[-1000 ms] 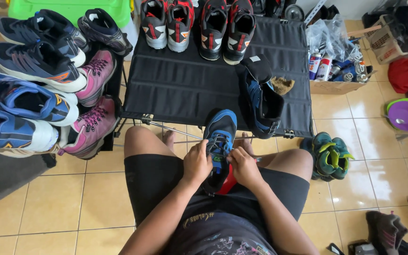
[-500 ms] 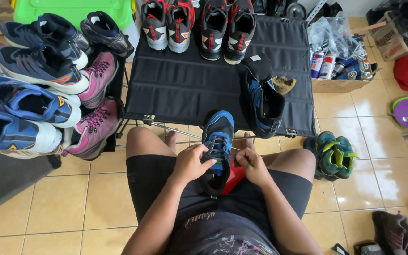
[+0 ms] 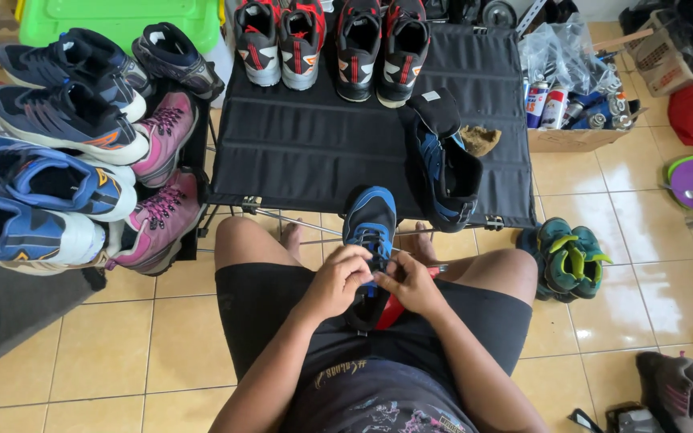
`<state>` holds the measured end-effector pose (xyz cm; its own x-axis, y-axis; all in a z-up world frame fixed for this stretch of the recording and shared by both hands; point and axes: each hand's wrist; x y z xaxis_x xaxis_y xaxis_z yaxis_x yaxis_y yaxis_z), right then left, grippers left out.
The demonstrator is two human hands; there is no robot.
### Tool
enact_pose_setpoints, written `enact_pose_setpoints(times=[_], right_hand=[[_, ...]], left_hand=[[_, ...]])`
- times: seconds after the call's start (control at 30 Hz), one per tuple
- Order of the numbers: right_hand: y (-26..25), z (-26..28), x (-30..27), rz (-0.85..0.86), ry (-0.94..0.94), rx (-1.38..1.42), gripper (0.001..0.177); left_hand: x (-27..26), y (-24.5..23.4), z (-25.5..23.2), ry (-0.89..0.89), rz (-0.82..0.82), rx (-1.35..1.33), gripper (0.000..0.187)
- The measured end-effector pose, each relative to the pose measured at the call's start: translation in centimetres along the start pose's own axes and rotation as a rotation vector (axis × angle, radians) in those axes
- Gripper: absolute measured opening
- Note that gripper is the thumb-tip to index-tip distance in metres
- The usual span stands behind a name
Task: The person sits on a low stool and laces a blue and black shoe placed on a red shoe tree. They thread the laces through the eyelets and tie them into a knot.
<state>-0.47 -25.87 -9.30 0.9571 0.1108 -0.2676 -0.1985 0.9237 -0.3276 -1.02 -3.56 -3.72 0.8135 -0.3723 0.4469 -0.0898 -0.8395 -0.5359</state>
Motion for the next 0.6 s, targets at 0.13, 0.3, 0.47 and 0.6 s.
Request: enact_pose_setpoints(times=[0.13, 0.3, 0.47, 0.6], right_hand=[[-0.6, 0.3, 0.2, 0.060, 0.051, 0.043, 0.031], [-2.0, 1.5, -0.8, 0.090, 0.072, 0.053, 0.027], [-3.8, 0.1, -1.0, 0.057, -0.134, -0.033, 0.037], [-4.1, 0.7, -1.5, 0.065, -0.096, 0.072, 0.033]], left_hand=[[-0.4, -0.5, 0.0, -0.080, 0.043, -0.381, 0.019], [-1.1, -0.8, 2.8, -0.278, -0.046, -0.652, 0.006], [-1.7, -4.2, 4.3, -0.481, -0.276, -0.264, 0.016], [-1.9, -3.2, 4.9, -0.528, -0.317, -0.179, 0.009]])
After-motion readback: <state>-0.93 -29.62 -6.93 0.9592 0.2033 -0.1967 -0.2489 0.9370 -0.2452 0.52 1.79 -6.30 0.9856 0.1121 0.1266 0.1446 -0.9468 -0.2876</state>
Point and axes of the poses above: each hand's wrist, its own x-axis towards the middle knuckle, its own y-axis out of the palm, z = x × y, and after that the axes turned 8 degrees about y, right-handed
